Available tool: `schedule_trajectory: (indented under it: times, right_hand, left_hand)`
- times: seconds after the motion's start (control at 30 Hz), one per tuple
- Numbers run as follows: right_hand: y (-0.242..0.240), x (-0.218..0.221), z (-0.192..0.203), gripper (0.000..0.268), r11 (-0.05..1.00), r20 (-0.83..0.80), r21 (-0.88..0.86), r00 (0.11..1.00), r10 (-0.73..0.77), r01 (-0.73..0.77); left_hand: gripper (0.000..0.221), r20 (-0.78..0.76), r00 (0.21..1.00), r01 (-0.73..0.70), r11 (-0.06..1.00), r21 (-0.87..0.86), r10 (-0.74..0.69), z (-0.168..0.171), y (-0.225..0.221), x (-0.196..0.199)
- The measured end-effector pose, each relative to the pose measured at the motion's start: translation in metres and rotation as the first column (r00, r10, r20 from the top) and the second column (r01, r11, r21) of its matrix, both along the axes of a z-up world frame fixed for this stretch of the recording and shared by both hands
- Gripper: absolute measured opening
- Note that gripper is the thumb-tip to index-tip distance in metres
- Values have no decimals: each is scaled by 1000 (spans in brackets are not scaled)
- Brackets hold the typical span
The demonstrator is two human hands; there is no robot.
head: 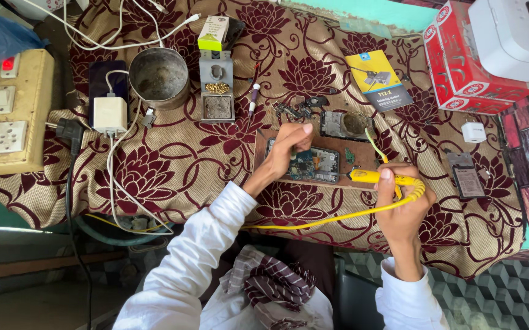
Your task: The person uses a hot air gun to heat a disassembled mobile phone motherboard while holding a small tool in the other hand. They repeatedly apply heat to specific areas of the circuit board and occasionally reposition the device on the work surface.
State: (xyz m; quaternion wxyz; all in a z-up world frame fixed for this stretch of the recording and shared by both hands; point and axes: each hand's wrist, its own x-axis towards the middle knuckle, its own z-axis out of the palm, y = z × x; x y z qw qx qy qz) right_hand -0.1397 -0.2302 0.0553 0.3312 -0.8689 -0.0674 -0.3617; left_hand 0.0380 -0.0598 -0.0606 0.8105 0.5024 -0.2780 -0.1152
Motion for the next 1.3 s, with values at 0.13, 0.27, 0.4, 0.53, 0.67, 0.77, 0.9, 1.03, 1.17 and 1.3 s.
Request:
schedule_trajectory:
  times: [0.13,0.27,0.4,0.53,0.67,0.77,0.9,1.03,1.17,1.3]
  right_hand:
    - [0,-1,1,14,1000,-4,-14,1000,-14,14]
    - [0,-2,1,14,1000,-6,-16,1000,-22,22]
    - [-1,-2,2,15,998,-11,-54,999,-44,43]
    - [1,-2,3,15,997,12,-61,999,-38,38]
    - [2,-2,4,12,992,59,-118,998,-34,41]
    - [2,-1,4,13,997,27,-75,999,-34,36]
    - [2,3,7,13,992,51,-120,998,-21,27]
    - [5,7,10,13,992,27,-120,999,-22,25]
    - [7,11,12,13,991,31,-132,999,-9,13]
    - [8,13,10,13,991,22,-123,999,-47,49]
  left_hand:
    - [44,91,995,-39,999,26,36,16,9,-4]
    - [24,49,998,-37,982,186,28,44,20,-11]
    - [41,259,960,-14,912,411,-102,65,33,-11]
    - [51,449,883,-106,874,474,-136,67,47,-12]
    - [58,449,883,-123,859,497,-134,61,55,-17]
    - [69,404,907,-132,827,546,-122,58,61,-23]
    - [84,569,822,-352,776,523,-10,48,65,-29]
    - [63,548,825,-453,740,497,137,33,58,-24]
    - [34,552,791,-522,761,387,262,26,52,-17]
    - [29,526,805,-565,628,535,276,40,64,-25]
